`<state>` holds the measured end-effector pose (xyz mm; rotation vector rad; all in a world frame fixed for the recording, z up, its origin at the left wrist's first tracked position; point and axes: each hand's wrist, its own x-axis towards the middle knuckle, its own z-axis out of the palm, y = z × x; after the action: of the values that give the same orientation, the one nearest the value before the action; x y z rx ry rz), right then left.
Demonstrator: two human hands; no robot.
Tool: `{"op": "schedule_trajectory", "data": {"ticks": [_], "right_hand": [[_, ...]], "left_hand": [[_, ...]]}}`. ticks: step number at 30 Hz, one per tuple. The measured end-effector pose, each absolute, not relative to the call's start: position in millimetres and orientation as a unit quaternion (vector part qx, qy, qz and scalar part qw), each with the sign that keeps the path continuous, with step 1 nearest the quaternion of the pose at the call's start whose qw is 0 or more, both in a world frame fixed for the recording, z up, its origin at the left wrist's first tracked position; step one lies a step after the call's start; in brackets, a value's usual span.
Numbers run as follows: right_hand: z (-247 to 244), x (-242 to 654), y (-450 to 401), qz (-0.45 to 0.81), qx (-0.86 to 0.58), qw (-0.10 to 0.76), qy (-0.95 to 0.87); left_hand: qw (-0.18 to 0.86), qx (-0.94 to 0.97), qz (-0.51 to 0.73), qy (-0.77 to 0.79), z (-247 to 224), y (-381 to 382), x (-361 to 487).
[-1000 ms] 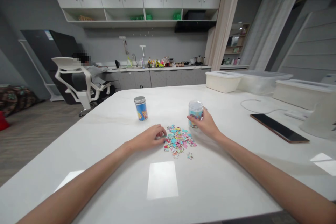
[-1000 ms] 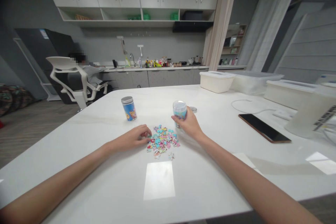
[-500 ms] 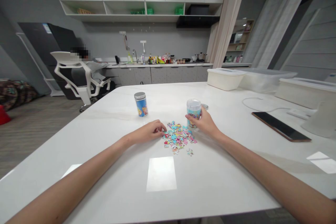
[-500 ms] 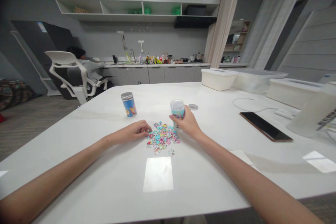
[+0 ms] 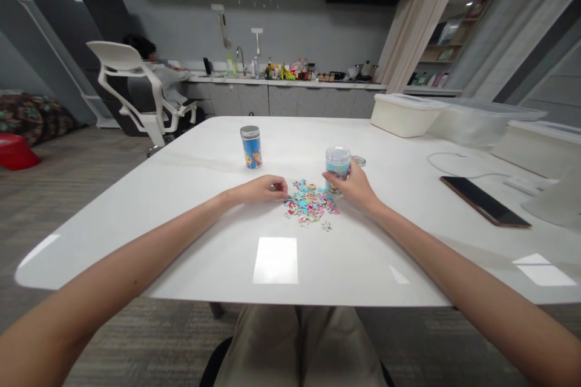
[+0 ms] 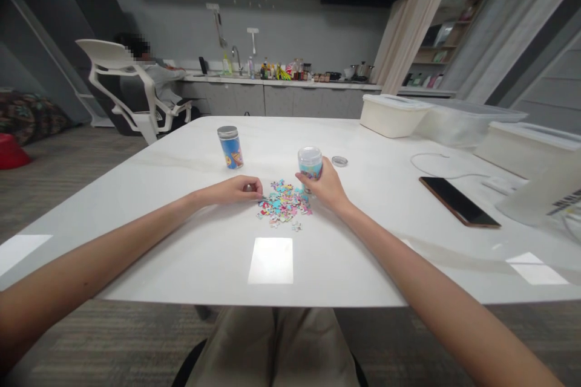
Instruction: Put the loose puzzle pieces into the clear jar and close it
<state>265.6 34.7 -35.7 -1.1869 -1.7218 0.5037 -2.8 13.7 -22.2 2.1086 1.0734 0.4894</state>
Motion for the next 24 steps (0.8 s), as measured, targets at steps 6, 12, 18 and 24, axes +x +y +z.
{"op": "schedule_trajectory", "data": {"ticks": [6,12,18,24], "right_hand": [[-35,266,34,0.157,-0.475,0.46,-0.734],[-28,265,24,0.039,-0.388,0.404,-0.828],[-28,260,16,-0.011,-0.35,0.344,-0.872],[-28,254,10,-0.012,-0.323,0.323,-0.889]], "left_hand": [[0.358,0.805,0.229,0.414,-26,17,-2],[0.251,0.795,0.353,0.424,-12,1,14],[0.147,0.803,0.401,0.416,0,-21,26],[0.106,0.816,0.425,0.377,-1,-30,30]]}}
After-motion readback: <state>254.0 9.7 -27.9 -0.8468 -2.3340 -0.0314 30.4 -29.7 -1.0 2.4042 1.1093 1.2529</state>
